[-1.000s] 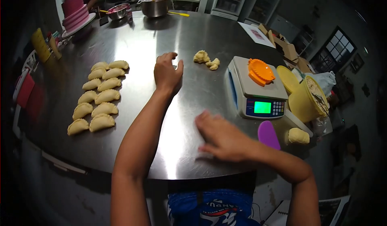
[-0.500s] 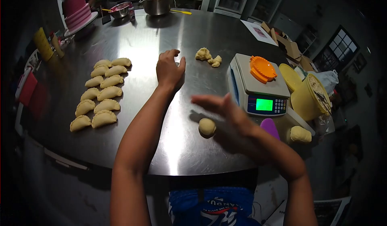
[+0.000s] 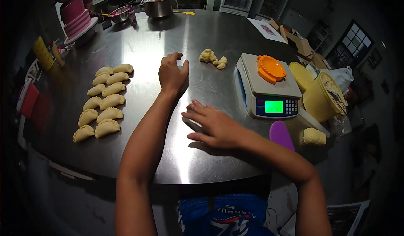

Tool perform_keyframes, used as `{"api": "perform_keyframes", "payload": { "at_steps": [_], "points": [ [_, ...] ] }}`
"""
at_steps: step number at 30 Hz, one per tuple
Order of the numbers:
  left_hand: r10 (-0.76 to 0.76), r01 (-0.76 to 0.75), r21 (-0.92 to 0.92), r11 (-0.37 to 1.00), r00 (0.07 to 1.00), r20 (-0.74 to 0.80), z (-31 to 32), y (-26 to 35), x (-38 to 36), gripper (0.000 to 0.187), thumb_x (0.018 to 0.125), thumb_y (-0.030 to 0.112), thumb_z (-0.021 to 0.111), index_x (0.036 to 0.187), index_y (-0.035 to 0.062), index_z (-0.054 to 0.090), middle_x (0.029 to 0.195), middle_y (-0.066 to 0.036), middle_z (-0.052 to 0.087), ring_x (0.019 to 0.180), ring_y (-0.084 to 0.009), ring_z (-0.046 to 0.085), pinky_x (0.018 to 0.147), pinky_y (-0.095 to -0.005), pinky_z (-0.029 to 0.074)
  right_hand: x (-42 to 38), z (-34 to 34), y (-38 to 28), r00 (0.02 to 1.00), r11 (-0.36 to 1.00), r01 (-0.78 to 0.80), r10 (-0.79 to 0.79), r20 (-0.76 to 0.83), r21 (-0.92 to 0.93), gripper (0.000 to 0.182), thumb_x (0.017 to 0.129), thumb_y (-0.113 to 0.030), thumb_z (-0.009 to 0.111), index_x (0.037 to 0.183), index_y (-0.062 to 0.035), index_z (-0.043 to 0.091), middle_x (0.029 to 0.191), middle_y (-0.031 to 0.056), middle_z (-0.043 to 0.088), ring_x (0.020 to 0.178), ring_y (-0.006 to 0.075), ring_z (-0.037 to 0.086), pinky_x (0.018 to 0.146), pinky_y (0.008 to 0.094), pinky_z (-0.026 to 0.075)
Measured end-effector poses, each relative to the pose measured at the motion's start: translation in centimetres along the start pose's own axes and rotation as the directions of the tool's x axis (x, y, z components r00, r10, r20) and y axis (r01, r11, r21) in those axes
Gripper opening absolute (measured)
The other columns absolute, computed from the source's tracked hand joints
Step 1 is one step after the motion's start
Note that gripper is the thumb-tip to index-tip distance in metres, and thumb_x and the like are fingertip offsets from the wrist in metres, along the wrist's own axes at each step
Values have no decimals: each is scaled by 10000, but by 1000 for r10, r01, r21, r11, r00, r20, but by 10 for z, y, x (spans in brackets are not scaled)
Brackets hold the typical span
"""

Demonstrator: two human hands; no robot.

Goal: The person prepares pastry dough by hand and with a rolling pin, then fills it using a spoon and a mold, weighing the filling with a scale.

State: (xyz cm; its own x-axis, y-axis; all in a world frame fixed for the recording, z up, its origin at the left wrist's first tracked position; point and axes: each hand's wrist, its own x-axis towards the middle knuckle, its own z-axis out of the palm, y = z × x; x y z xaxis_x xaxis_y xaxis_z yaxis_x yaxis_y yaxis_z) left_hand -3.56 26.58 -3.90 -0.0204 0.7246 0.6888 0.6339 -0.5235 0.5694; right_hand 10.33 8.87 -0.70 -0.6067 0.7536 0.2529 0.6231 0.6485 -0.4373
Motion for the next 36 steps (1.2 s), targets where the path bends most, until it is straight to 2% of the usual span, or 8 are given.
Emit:
{"api": "perform_keyframes", "payload": {
  "at_steps": [6, 17, 22, 26, 30, 32, 34, 36],
  "points": [
    [-21, 20, 1, 1000, 999, 27, -3, 1, 0, 249, 827, 206, 664, 1000, 28, 682, 988, -121, 686, 989, -297, 623, 874, -397, 494, 29, -6, 11, 992, 991, -115, 119, 52, -72, 739, 962, -606, 412, 1348, 18, 500, 1445, 287, 400, 1426, 421, 278, 1157, 566, 222],
    [-28, 29, -14, 999, 999, 23, -5, 5, -1, 255, 844, 189, 663, 1021, 5, 675, 1045, -151, 675, 1034, -310, 601, 912, -399, 481, -41, -25, -32, 939, 970, 198, -145, 313, -143, 839, 946, -617, 417, 1379, 101, 409, 1427, 319, 400, 1412, 429, 299, 1155, 518, 256],
    [9, -9, -38, 999, 1000, -8, 0, -2, -1, 243, 831, 187, 673, 994, 7, 679, 1006, -149, 676, 1000, -316, 607, 890, -401, 486, 0, -10, 12, 925, 886, -360, 380, 12, -292, 748, 978, -538, 417, 1422, 63, 375, 1471, 327, 344, 1431, 423, 264, 1165, 505, 230],
    [13, -13, 2, 1000, 1000, 15, 0, -5, 0, 256, 817, 197, 688, 995, 14, 682, 985, -133, 683, 976, -316, 620, 869, -406, 494, 36, 3, -5, 963, 960, -230, 248, -106, 159, 626, 995, -452, 444, 1396, 28, 431, 1418, 303, 430, 1380, 431, 350, 1145, 509, 265],
    [-16, 16, -47, 999, 1000, -9, -1, -2, -2, 257, 822, 200, 687, 995, 10, 680, 1005, -130, 686, 982, -315, 619, 872, -401, 497, -14, 11, -42, 989, 974, 151, -148, 31, -168, 804, 941, -611, 436, 1327, 94, 458, 1349, 308, 480, 1372, 456, 350, 1133, 517, 286],
    [-29, 30, -33, 999, 999, 20, -5, 3, -2, 253, 834, 189, 674, 1014, 11, 675, 1029, -142, 680, 1032, -305, 601, 908, -394, 480, -34, -5, -31, 997, 993, -5, 14, 70, -120, 885, 925, -658, 416, 1371, 106, 412, 1405, 329, 426, 1387, 475, 318, 1152, 523, 249],
    [-63, 65, -32, 997, 997, 44, -7, 7, -1, 253, 835, 190, 670, 1017, 14, 675, 1030, -144, 678, 1045, -301, 595, 915, -396, 475, -35, -16, -16, 938, 853, -292, 344, 46, -433, 883, 945, -644, 388, 1381, 124, 390, 1438, 332, 391, 1393, 461, 316, 1158, 510, 243],
    [-32, 32, -17, 999, 999, 29, -4, 6, -3, 254, 834, 196, 669, 1013, 16, 678, 1020, -140, 678, 1027, -301, 603, 903, -397, 481, -12, -22, 3, 916, 826, -364, 402, -3, -431, 878, 956, -633, 373, 1390, 130, 373, 1450, 332, 376, 1403, 450, 305, 1162, 507, 235]
  ]
}}
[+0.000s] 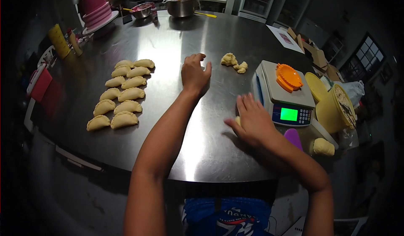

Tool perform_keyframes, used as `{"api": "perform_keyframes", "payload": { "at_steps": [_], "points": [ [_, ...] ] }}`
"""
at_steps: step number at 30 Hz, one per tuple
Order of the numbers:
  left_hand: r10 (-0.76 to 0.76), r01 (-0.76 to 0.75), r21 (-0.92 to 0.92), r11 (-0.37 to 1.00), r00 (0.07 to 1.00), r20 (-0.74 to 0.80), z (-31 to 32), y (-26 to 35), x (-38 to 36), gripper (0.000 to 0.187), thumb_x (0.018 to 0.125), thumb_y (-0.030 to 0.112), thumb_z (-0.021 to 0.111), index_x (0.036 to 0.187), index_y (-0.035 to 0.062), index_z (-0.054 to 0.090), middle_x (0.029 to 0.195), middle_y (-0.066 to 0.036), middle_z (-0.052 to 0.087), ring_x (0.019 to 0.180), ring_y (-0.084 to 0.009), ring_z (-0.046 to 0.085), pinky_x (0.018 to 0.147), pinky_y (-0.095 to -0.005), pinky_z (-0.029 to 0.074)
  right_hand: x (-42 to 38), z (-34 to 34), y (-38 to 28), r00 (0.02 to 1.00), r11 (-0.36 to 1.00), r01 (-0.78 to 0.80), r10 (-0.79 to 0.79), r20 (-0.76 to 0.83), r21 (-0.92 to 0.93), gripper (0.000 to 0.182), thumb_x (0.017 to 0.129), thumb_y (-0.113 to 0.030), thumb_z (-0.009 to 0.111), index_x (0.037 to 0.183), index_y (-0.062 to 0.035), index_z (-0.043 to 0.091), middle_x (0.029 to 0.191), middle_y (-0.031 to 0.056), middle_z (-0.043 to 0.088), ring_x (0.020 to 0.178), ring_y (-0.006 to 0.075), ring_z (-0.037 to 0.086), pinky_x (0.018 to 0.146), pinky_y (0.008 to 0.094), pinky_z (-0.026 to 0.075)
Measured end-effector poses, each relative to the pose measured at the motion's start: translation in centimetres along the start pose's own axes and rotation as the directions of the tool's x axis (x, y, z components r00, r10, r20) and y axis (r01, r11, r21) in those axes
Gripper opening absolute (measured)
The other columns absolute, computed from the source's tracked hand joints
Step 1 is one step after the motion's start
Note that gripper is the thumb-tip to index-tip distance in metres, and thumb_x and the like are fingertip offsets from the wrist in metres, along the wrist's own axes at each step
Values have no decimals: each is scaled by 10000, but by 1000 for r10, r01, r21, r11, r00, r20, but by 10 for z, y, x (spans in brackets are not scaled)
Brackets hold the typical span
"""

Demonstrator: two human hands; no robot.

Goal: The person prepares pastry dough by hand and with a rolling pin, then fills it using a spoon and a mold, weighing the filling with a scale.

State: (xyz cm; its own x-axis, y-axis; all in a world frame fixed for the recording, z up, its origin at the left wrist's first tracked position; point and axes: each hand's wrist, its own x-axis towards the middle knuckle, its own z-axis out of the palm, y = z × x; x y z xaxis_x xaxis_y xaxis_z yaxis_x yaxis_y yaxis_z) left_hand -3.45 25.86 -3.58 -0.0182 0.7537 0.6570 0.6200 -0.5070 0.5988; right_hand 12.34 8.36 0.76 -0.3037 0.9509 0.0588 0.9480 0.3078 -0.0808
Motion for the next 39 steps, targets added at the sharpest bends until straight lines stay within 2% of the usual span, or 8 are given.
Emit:
{"api": "perform_keyframes", "payload": {
  "at_steps": [2, 6, 8, 12, 13, 17, 23, 39],
  "points": [
    [19, -19, 11, 1000, 1000, -8, -1, -4, 1, 258, 831, 203, 670, 1008, 16, 680, 1009, -136, 679, 1004, -304, 611, 886, -399, 488, 23, 5, 6, 996, 996, -88, 88, -28, 3, 872, 967, -622, 358, 1400, 136, 357, 1461, 333, 361, 1412, 438, 294, 1167, 504, 227],
    [-6, 6, -19, 1000, 1000, -22, -2, -7, 1, 262, 820, 203, 678, 1004, 17, 682, 997, -132, 680, 986, -310, 616, 867, -401, 494, 31, 19, -24, 951, 887, 308, -293, -98, 345, 833, 979, -596, 352, 1431, 103, 335, 1463, 326, 360, 1431, 410, 272, 1183, 489, 205],
    [-11, 11, -6, 1000, 1000, -14, -3, -6, 2, 261, 821, 201, 678, 1004, 15, 681, 997, -131, 679, 988, -309, 616, 871, -401, 493, 6, 8, -34, 873, 824, 486, -473, -117, 293, 795, 981, -568, 365, 1465, 60, 303, 1491, 302, 333, 1435, 410, 264, 1188, 478, 201],
    [-4, 4, 9, 1000, 1000, -10, 0, -5, 3, 257, 825, 196, 675, 1002, 11, 679, 998, -128, 678, 995, -305, 615, 881, -400, 492, -4, -24, -3, 966, 629, 87, -242, 88, 772, 717, 1002, -552, 283, 1451, -3, 391, 1500, 260, 357, 1450, 388, 243, 1185, 473, 209],
    [-3, 3, 7, 1000, 1000, -16, -1, -4, 3, 249, 828, 193, 671, 998, 11, 679, 999, -128, 678, 1000, -303, 614, 886, -398, 491, 3, -27, 12, 961, 671, 217, -276, -32, 709, 724, 1006, -561, 274, 1422, 10, 433, 1484, 268, 377, 1450, 383, 245, 1180, 460, 226],
    [22, -22, -4, 1000, 1000, -8, 1, -8, 4, 257, 825, 202, 669, 1001, 15, 682, 998, -129, 683, 995, -305, 617, 882, -396, 492, 37, -8, 11, 970, 854, 199, -243, 30, 482, 772, 998, -606, 273, 1412, 25, 431, 1475, 285, 377, 1447, 390, 248, 1175, 490, 227],
    [3, -3, 3, 1000, 999, -37, 1, -11, 2, 265, 821, 215, 700, 1008, 26, 688, 968, -131, 701, 956, -295, 649, 878, -382, 490, 29, 14, -28, 905, 879, 417, -425, -19, 232, 829, 974, -625, 336, 1385, 90, 416, 1438, 318, 398, 1431, 409, 273, 1167, 522, 228],
    [135, -135, 12, 991, 990, -31, 5, -12, 0, 252, 838, 185, 678, 1025, 17, 677, 1005, -143, 687, 982, -324, 623, 892, -390, 481, 7, 30, -49, 945, 946, 318, -310, -106, 64, 921, 889, -729, 376, 1457, -5, 390, 1488, 305, 333, 1419, 469, 253, 1115, 636, 227]
  ]
}}
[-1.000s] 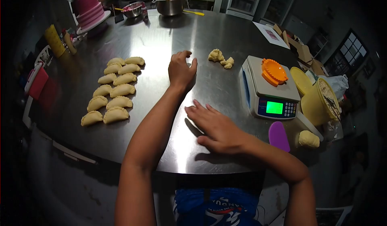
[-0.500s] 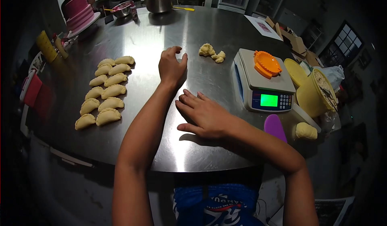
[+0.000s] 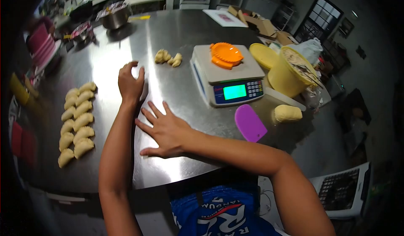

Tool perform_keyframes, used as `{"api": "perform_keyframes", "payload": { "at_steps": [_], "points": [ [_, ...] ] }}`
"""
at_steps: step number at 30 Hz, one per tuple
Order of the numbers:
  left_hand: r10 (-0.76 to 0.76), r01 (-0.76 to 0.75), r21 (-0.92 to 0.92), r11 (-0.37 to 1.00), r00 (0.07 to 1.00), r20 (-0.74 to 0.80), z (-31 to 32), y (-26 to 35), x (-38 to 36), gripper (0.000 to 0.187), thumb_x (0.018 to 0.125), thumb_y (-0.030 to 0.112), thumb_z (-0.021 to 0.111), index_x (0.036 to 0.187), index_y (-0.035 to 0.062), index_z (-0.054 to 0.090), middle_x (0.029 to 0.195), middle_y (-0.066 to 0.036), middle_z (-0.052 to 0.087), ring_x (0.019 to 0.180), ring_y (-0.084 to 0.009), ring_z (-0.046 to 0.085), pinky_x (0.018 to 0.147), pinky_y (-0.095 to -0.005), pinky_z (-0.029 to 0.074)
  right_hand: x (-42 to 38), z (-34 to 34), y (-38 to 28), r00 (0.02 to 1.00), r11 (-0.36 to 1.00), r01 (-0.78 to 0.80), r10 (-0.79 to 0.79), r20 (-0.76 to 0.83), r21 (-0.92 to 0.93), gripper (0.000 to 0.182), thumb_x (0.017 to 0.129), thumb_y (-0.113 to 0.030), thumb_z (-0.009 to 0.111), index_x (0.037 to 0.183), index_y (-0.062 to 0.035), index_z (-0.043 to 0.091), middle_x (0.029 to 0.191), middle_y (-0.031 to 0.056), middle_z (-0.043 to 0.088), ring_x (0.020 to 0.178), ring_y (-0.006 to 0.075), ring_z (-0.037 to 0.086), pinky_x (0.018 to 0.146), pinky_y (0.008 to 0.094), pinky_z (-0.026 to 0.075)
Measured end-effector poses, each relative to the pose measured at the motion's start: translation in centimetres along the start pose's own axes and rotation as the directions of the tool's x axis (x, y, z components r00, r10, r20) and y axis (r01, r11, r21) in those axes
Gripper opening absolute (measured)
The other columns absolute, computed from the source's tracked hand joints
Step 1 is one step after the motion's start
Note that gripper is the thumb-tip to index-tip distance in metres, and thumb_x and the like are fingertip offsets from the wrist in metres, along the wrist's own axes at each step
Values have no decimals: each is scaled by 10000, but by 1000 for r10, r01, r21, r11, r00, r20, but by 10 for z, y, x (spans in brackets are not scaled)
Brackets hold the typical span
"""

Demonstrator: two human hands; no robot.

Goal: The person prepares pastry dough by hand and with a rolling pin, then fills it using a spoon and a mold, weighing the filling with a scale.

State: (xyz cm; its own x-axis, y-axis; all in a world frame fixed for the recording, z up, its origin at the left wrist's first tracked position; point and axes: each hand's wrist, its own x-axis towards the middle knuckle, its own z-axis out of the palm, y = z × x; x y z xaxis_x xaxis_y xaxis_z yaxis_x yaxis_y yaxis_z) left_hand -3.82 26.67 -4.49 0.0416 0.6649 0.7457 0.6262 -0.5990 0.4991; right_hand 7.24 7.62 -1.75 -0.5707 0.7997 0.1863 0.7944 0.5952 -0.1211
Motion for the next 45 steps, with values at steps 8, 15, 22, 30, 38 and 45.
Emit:
{"api": "perform_keyframes", "payload": {
  "at_steps": [8, 15, 22, 30, 38, 45],
  "points": [
    [147, -104, -225, 969, 972, 186, -22, 50, 11, 346, 865, 165, 699, 1150, -22, 641, 1155, -188, 661, 1107, -328, 613, 977, -383, 461, -92, -81, 52, 915, 829, 168, 71, -398, 533, 479, 908, -269, 640, 1342, -85, 560, 1403, 242, 479, 1293, 389, 483, 1092, 453, 362],
    [311, -299, -161, 941, 569, 761, -80, 145, -44, 640, 959, 430, 547, 1411, -8, 433, 1491, -217, 395, 1436, -364, 290, 1155, -520, 270, -332, -158, 157, 571, 751, -644, 601, -559, 148, 282, 850, -1, 514, 1095, 5, 652, 1058, 180, 653, 1029, 321, 621, 911, 374, 470],
    [320, -405, -133, 905, 440, 839, -69, 140, -90, 811, 956, 568, 444, 1466, -48, 312, 1555, -226, 269, 1463, -383, 202, 1182, -526, 198, -420, -103, 248, 599, 633, -757, 772, -213, 164, 427, 839, -48, 588, 1263, -39, 545, 1228, 215, 566, 1176, 400, 512, 1022, 444, 388],
    [322, -469, -97, 878, 429, 844, -68, 139, -90, 869, 936, 629, 431, 1474, -40, 304, 1564, -219, 254, 1468, -398, 170, 1189, -520, 180, -446, -111, 268, 702, 660, -713, 671, -241, -237, 435, 851, -90, 656, 1264, -27, 531, 1194, 225, 581, 1119, 426, 537, 990, 460, 405],
    [243, 78, -562, 823, 847, 473, -109, 134, -71, 568, 1004, 323, 437, 1477, 20, 354, 1527, -236, 330, 1459, -361, 239, 1192, -461, 191, -336, -188, 120, 734, 794, -596, 481, -479, -117, 340, 856, -29, 603, 1190, 10, 553, 1124, 223, 605, 1048, 395, 586, 904, 417, 458],
    [135, -160, 3, 987, 841, 523, -156, 161, -111, 561, 960, 281, 498, 1429, -18, 421, 1487, -224, 397, 1433, -435, 265, 1150, -571, 221, -148, -95, 47, 973, 988, -106, 127, -194, 114, 348, 792, -61, 658, 1125, 9, 581, 1019, 172, 611, 947, 338, 597, 841, 411, 489]
  ]
}}
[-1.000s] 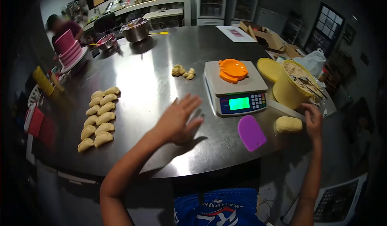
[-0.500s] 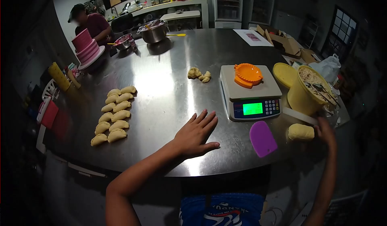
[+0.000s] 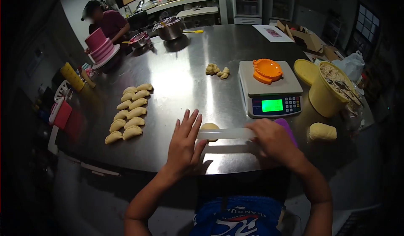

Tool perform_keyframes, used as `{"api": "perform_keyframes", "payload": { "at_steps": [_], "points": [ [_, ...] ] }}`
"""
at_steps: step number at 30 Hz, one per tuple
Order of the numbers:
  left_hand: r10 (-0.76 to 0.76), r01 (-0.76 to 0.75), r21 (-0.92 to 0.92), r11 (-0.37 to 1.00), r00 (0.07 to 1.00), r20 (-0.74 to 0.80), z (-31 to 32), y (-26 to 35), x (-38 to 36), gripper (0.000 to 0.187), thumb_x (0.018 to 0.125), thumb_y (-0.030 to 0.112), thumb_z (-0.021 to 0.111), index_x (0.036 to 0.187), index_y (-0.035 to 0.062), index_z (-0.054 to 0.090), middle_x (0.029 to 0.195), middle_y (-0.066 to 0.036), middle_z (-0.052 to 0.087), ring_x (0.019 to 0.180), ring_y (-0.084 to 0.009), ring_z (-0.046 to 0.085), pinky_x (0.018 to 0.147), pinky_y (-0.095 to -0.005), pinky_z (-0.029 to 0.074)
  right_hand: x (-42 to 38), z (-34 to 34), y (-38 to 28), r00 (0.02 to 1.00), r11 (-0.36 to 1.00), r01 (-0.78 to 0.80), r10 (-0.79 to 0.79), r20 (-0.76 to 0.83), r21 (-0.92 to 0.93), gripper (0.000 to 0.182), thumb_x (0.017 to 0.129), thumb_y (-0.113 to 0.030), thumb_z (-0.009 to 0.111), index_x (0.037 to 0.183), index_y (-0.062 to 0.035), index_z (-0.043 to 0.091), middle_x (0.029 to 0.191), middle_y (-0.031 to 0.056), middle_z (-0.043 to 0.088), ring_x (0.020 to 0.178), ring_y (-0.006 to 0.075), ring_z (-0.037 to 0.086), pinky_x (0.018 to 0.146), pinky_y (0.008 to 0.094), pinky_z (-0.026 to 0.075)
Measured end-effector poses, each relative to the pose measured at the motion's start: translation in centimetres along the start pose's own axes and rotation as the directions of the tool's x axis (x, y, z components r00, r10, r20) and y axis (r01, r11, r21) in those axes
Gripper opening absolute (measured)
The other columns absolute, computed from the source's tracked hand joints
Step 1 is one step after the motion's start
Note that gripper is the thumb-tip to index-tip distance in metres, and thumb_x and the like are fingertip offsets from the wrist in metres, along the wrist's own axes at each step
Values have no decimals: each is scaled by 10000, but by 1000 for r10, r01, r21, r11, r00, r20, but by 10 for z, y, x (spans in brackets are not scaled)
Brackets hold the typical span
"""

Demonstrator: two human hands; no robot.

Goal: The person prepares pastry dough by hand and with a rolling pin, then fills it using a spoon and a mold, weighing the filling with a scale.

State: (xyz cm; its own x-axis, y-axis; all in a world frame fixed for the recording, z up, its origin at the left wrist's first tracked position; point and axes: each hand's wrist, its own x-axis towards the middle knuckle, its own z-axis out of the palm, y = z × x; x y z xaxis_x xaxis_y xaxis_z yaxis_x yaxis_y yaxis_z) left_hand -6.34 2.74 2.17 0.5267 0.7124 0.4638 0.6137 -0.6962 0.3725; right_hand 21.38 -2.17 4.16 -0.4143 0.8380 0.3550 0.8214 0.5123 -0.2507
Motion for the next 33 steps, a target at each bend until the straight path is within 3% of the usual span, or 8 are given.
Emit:
{"api": "perform_keyframes", "payload": {
  "at_steps": [4, 5, 8, 11, 16, 22, 32, 33],
  "points": [
    [-68, 57, 169, 984, 996, 63, 10, -30, -25, 577, 957, 299, 514, 1405, -53, 426, 1455, -248, 424, 1417, -461, 276, 1131, -576, 263, 33, 36, -8, 998, 982, 48, -55, 33, 181, 319, 821, -74, 659, 1121, 1, 580, 998, 154, 587, 950, 320, 565, 857, 407, 471],
    [-88, 68, 200, 978, 992, 92, 10, -33, -26, 584, 957, 307, 516, 1396, -67, 427, 1448, -255, 429, 1410, -467, 282, 1126, -566, 281, 37, 40, -6, 983, 983, -11, -23, 181, 182, 402, 894, -184, 620, 1233, 18, 543, 1172, 206, 573, 1162, 353, 524, 988, 430, 429],
    [-116, 101, 167, 981, 990, 85, 10, -28, -22, 568, 962, 260, 514, 1426, -48, 403, 1468, -213, 429, 1431, -435, 262, 1138, -482, 295, 37, 62, 9, 985, 986, 166, -164, 54, -33, 546, 980, -331, 507, 1369, 48, 444, 1388, 266, 464, 1377, 390, 364, 1117, 478, 322],
    [-147, 122, 160, 979, 978, 150, 8, -32, -13, 548, 988, 269, 464, 1425, -55, 400, 1493, -217, 395, 1427, -434, 267, 1138, -445, 308, 49, 59, 17, 970, 997, 54, -66, 234, 57, 657, 1019, -433, 383, 1441, 68, 347, 1493, 289, 344, 1464, 387, 207, 1178, 501, 205],
    [-277, 267, 73, 961, 930, 241, 17, -56, 11, 573, 1039, 347, 301, 1424, -67, 396, 1524, -218, 344, 1453, -394, 226, 1179, -480, 210, 85, 69, 26, 968, 984, -91, 51, 247, 153, 660, 1027, -440, 333, 1435, 79, 352, 1487, 293, 351, 1443, 407, 248, 1172, 493, 214],
    [-364, 337, 141, 931, 886, 286, 30, -91, 42, 655, 1040, 425, 254, 1480, -59, 285, 1578, -229, 207, 1478, -365, 159, 1188, -516, 147, 130, 93, 47, 934, 969, -248, 241, 263, -7, 665, 1024, -475, 276, 1435, 39, 375, 1508, 285, 324, 1458, 405, 207, 1153, 556, 231],
    [-183, 160, 191, 968, 977, 107, 24, -59, 9, 731, 1011, 470, 344, 1451, -112, 295, 1538, -289, 258, 1464, -400, 188, 1189, -479, 172, 62, 82, 16, 990, 999, -34, 32, 137, 6, 701, 1023, -460, 284, 1423, 112, 341, 1478, 322, 341, 1454, 418, 207, 1190, 493, 170],
    [-186, 172, 109, 979, 974, 131, 20, -55, 6, 872, 959, 567, 403, 1404, -178, 312, 1499, -359, 265, 1449, -450, 192, 1184, -490, 188, 57, 78, 10, 986, 998, -52, 46, 160, 35, 715, 1018, -471, 288, 1424, 115, 336, 1457, 342, 354, 1447, 436, 211, 1189, 502, 162]
  ]
}}
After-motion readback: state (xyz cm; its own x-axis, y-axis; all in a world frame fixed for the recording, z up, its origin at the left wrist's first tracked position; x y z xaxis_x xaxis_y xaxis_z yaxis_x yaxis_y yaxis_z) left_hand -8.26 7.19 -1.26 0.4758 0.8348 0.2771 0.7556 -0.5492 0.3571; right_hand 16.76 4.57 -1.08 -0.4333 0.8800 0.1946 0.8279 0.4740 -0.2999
